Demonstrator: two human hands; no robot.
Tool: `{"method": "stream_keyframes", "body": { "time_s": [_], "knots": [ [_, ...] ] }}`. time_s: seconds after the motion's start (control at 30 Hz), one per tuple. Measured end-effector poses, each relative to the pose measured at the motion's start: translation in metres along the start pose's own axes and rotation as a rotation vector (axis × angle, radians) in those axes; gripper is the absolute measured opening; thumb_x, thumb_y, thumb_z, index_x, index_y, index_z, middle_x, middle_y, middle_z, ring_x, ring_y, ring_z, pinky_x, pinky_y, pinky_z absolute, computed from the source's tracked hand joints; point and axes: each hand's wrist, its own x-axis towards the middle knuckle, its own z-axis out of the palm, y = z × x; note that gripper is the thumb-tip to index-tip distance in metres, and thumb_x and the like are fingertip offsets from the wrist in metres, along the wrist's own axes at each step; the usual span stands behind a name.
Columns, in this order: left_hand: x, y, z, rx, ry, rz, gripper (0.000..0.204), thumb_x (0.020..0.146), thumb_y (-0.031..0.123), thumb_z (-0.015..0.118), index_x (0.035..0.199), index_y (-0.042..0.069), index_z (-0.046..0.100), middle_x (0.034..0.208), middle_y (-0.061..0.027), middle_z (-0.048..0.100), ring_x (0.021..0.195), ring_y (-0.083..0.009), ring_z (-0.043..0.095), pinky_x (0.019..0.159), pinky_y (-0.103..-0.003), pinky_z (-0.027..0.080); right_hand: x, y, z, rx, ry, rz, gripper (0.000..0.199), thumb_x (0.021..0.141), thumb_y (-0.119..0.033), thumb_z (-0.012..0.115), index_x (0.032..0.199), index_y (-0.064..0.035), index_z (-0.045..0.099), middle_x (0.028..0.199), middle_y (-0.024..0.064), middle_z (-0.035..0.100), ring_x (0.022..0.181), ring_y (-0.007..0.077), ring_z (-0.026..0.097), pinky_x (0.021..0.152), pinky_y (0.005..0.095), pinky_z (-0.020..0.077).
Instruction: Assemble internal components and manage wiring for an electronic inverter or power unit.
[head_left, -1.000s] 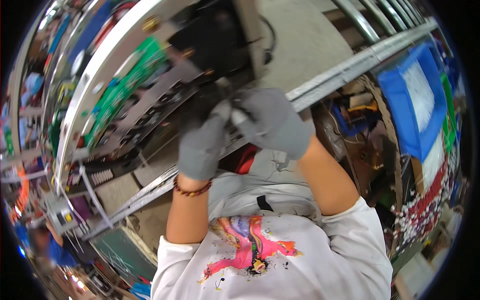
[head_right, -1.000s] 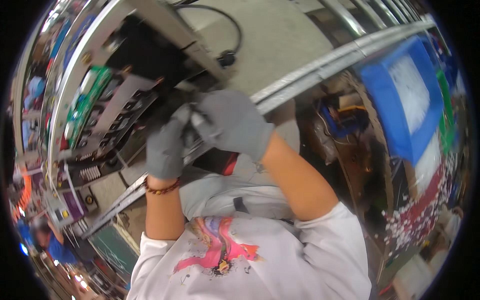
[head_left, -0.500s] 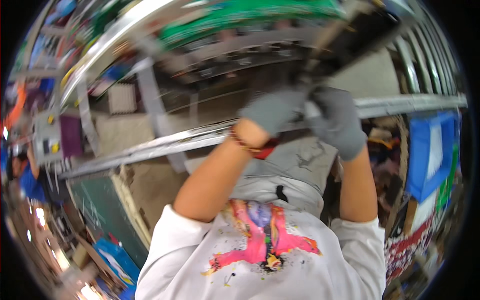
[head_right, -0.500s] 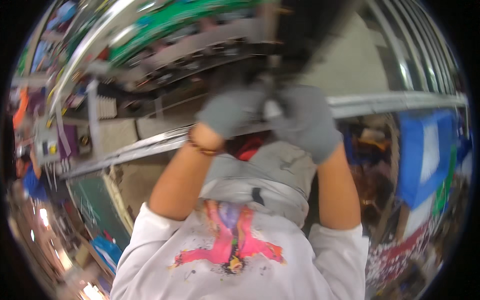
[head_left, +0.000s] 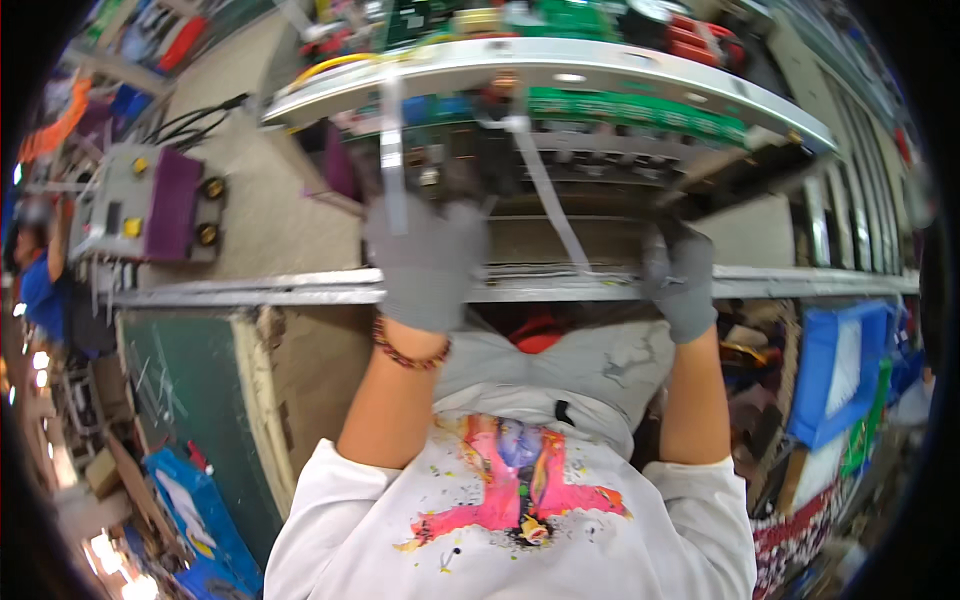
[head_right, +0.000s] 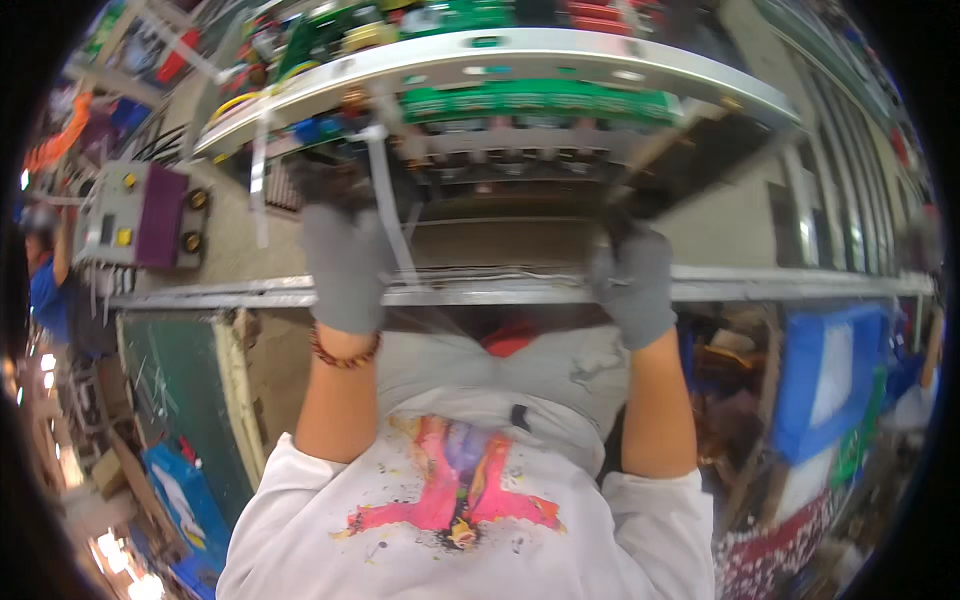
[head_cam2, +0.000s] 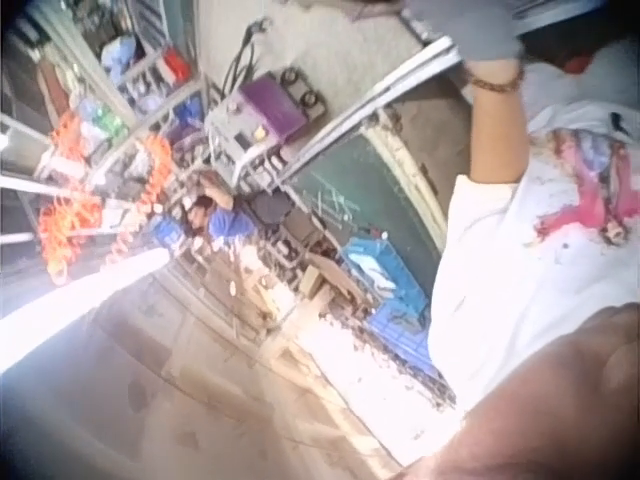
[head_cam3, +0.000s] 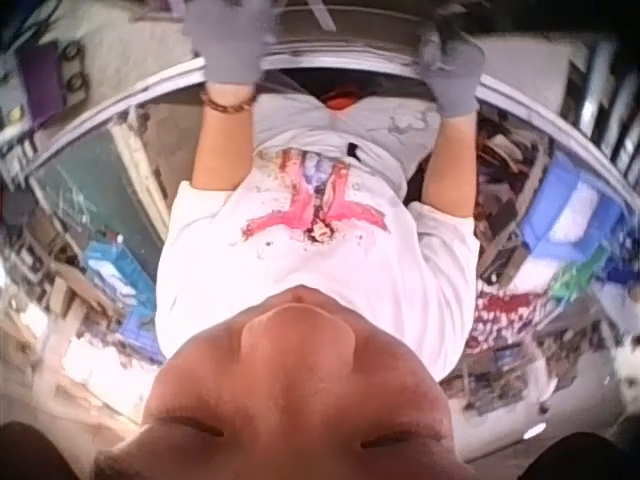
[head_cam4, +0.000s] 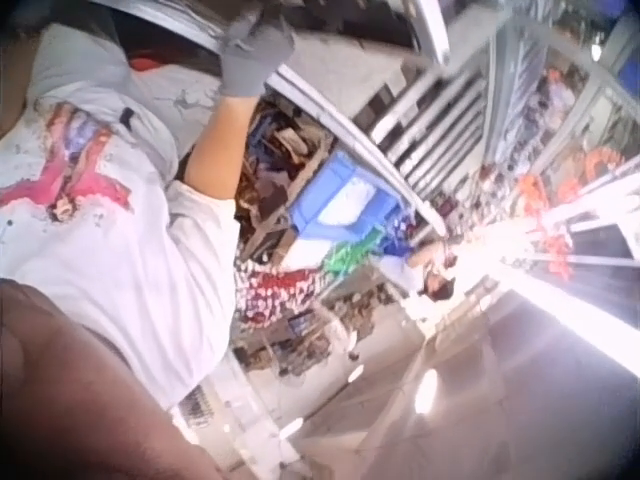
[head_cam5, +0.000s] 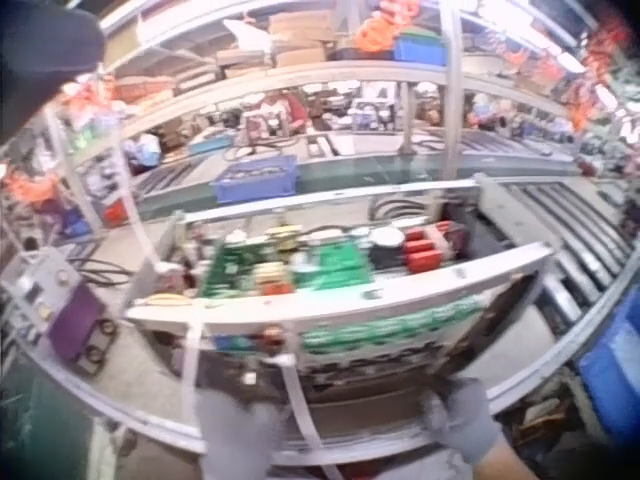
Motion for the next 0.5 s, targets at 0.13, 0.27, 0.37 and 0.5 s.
{"method": "stream_keyframes", "body": {
  "time_s": [0.13,0.27,0.37,0.5],
  "knots": [
    [0.037,-0.031,0.033,0.009,0.569,0.384,0.040,0.095,0.032,0.051,0.128,0.008,0.048,0.114,-0.0123,0.057,0.107,-0.0261,0.056,0.085,-0.036,0.051,0.007,0.013,-0.041,0.117,0.409,0.222,0.018,0.087,-0.017,0.057,0.096,-0.0028,0.062,0.083,0.0170,0.064,0.074,0.0359,0.064,0.067,0.0386,0.0511],
    [0.059,-0.030,0.028,0.179,0.474,0.579,0.026,0.097,0.014,0.045,0.121,0.005,0.052,0.094,-0.0098,0.064,0.082,-0.0198,0.064,0.072,-0.033,0.057,0.034,0.053,-0.080,-0.337,-0.094,-0.095,0.025,0.081,-0.014,0.062,0.104,-0.0042,0.061,0.105,0.0165,0.063,0.108,0.0373,0.055,0.092,0.0435,0.0449],
    [0.101,-0.070,0.045,0.157,0.328,0.406,0.032,0.090,0.020,0.059,0.115,0.002,0.054,0.101,-0.0124,0.064,0.087,-0.0207,0.065,0.077,-0.031,0.054,0.044,0.084,-0.081,-0.351,-0.268,-0.183,0.020,0.081,-0.015,0.063,0.099,-0.0049,0.061,0.101,0.0153,0.063,0.104,0.0366,0.056,0.089,0.0429,0.0454],
    [0.081,-0.054,0.034,0.155,0.352,0.415,0.043,0.080,0.019,0.070,0.116,0.001,0.054,0.107,-0.0120,0.062,0.096,-0.0228,0.062,0.076,-0.033,0.053,0.070,0.082,-0.096,-0.384,-0.598,-0.195,0.020,0.081,-0.017,0.065,0.099,-0.0066,0.066,0.101,0.0136,0.063,0.099,0.0337,0.058,0.086,0.0415,0.0471]
  ]
}}
